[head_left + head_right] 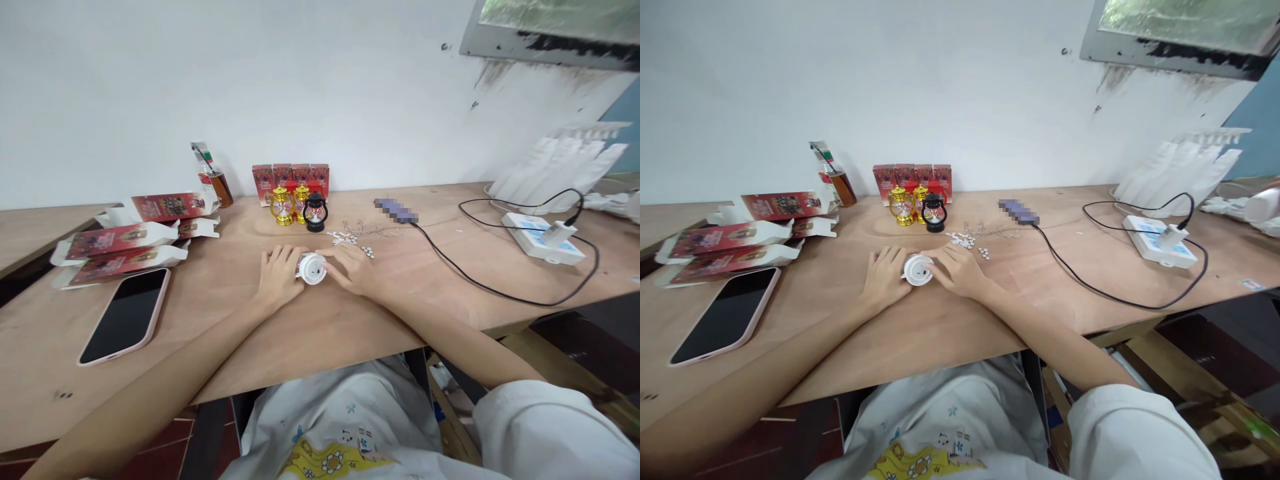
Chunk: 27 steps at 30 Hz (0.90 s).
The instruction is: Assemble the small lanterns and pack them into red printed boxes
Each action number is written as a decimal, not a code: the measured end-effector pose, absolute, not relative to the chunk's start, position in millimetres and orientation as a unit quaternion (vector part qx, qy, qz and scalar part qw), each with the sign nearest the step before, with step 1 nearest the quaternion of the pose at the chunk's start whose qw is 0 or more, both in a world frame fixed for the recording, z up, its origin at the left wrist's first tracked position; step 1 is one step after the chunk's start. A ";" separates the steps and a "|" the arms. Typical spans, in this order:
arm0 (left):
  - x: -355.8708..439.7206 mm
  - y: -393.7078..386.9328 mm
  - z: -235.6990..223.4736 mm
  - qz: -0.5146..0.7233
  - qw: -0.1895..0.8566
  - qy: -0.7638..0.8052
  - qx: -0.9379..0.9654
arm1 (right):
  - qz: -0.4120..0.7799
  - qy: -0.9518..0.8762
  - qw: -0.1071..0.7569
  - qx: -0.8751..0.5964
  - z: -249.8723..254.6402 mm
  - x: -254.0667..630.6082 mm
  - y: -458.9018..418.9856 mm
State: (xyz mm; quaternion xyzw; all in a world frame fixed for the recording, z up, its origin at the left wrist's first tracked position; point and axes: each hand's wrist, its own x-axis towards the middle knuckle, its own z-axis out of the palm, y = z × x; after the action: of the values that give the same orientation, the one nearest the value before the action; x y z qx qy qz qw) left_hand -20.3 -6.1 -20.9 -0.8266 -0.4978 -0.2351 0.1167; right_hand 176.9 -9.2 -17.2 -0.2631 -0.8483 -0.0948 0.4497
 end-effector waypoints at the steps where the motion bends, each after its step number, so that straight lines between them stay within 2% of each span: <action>1: -20.2 -6.0 -21.0 -0.235 0.114 -0.499 -0.826 | -0.106 -0.841 0.449 -0.282 -17.2 178.8 -6.9; 5: -20.4 -6.6 -20.4 -0.236 0.102 -0.504 -0.825 | -0.163 -0.801 0.389 -0.425 -14.2 192.0 14.2; 9: -21.2 -7.5 -19.5 -0.234 0.096 -0.500 -0.828 | -0.158 -0.792 0.201 -0.555 -4.8 205.0 46.1; 13: -21.6 -8.9 -18.7 -0.230 0.091 -0.505 -0.827 | -0.147 -0.799 0.048 -0.581 4.7 206.6 72.1; 16: -21.8 -9.7 -18.5 -0.232 0.086 -0.503 -0.828 | -0.122 -0.812 0.016 -0.570 9.7 201.2 85.8; 27: -21.4 -10.7 -17.9 -0.227 0.085 -0.505 -0.828 | -0.048 -0.802 -0.017 -0.595 24.0 181.0 112.3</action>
State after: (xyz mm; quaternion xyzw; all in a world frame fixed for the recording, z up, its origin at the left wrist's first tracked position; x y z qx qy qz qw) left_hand -21.4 -10.7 -17.9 -0.8283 -0.5051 -0.2269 0.0851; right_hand 181.0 112.3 24.0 -0.5948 -0.8023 -0.0478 -0.0173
